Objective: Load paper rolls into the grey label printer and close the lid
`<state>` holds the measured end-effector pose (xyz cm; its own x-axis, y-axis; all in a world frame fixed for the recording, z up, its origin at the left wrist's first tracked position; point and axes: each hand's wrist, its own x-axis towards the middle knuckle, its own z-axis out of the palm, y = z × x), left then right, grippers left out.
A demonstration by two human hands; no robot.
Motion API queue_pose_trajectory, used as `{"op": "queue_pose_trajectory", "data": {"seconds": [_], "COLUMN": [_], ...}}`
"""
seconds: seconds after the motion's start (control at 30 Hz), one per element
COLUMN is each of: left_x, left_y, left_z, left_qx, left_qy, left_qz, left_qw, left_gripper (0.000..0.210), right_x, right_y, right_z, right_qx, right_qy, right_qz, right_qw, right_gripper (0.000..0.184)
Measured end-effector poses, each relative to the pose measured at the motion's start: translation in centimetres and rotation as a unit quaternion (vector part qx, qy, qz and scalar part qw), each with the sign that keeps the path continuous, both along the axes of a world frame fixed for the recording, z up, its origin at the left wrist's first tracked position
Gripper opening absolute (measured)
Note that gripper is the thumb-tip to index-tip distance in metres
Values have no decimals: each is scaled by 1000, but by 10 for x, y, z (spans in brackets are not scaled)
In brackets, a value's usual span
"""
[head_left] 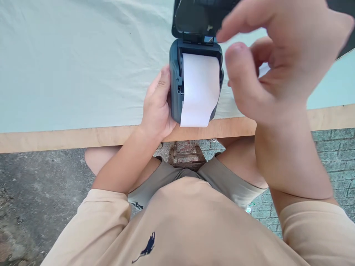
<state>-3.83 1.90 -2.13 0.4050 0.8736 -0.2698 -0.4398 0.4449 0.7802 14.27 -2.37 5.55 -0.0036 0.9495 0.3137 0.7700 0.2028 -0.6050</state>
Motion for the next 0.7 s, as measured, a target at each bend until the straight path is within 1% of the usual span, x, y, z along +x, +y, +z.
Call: {"op": "queue_pose_trajectory", "data": {"seconds": [0.07,0.1,0.17,0.23,0.3,0.37,0.4,0.47,0.53,0.63,0.7], "left_x": [0,0,-1,-1,0,1,2,2,2,1,1], "left_y": [0,0,0,-1,-2,-3,-4,-4,-5,-5,-6], "left_z": [-1,-1,-2,-2,0,2,3,5,5,5,5], "left_qx": [8,10,9,3,-4,-6,-6,-6,-5,-4,-4], "left_qy": [-8,-10,-14,-17,-22,-33,-40,-52,-58,-71,-80], "left_qz": [1,1,-7,-7,-5,-5,-9,-6,0,-5,-12], "left_qw": [1000,1000,1000,1000,1000,999,999,999,998,997,997], "left_gripper": [29,28,28,28,27,27,27,27,28,29,30], "right_x": [-2,-2,-2,-5,-11,-18,-21,-23,-23,-21,-21], "right_y": [5,8,11,14,17,21,22,24,24,22,22], "right_z": [-2,-2,2,9,18,25,28,30,28,21,18], "right_qx": [58,72,62,14,-75,-174,-206,-229,-224,-212,-219], "right_qy": [-25,-40,-65,-109,-162,-219,-242,-275,-285,-265,-249], "right_qz": [2,3,2,-1,-7,-15,-16,-5,4,17,25], "right_qw": [998,997,996,994,984,960,948,934,932,940,943], "right_gripper": [37,39,34,23,20,21,19,13,12,23,30]}}
